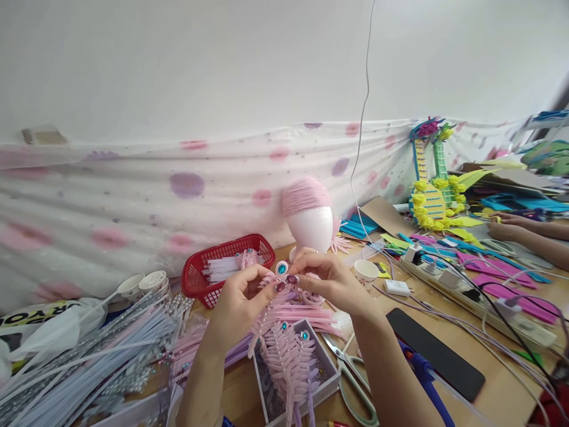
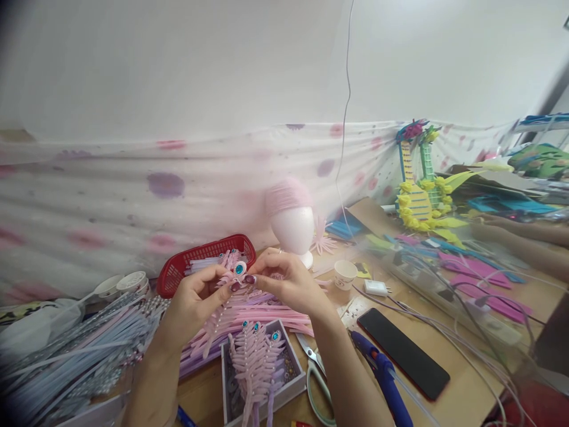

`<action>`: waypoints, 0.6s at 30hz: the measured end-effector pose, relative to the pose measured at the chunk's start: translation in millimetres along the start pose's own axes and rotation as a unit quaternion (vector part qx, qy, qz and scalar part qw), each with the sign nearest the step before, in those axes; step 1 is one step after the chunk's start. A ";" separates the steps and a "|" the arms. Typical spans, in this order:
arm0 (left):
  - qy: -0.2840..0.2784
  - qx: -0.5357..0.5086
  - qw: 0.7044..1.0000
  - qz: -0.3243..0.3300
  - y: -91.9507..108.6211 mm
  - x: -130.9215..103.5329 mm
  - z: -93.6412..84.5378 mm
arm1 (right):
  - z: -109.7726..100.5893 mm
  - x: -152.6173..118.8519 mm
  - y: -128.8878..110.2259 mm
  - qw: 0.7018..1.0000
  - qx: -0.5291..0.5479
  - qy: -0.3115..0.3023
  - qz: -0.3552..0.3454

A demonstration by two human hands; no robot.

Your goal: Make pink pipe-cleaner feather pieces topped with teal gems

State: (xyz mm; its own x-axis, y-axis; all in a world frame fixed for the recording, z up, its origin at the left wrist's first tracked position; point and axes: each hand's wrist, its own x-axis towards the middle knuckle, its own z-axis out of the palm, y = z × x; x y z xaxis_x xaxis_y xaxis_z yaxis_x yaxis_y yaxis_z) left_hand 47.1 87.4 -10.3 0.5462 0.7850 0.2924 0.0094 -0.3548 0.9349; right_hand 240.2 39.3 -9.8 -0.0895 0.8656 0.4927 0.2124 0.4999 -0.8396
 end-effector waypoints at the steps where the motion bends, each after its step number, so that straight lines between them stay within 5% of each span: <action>1: -0.003 0.005 1.000 -0.001 -0.4 -0.1 -0.6 | -0.3 -0.1 -0.7 1.000 -0.012 0.000 -0.006; 13: -0.044 0.030 0.999 -0.011 -1.1 -1.5 -6.7 | -10.0 -4.2 1.1 0.994 -0.034 -0.101 0.016; 18: -0.051 0.047 0.998 -0.011 -0.8 -0.3 -6.3 | -9.5 -3.6 -2.2 0.996 -0.036 -0.077 0.024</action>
State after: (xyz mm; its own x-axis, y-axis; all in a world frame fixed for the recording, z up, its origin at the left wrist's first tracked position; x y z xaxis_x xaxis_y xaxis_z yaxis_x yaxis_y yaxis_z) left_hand 41.6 90.6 -9.8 0.6274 0.7388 0.2460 0.0981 -0.3884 0.9163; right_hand 249.3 34.8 -7.6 -0.2241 0.8857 0.4066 0.2883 0.4588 -0.8405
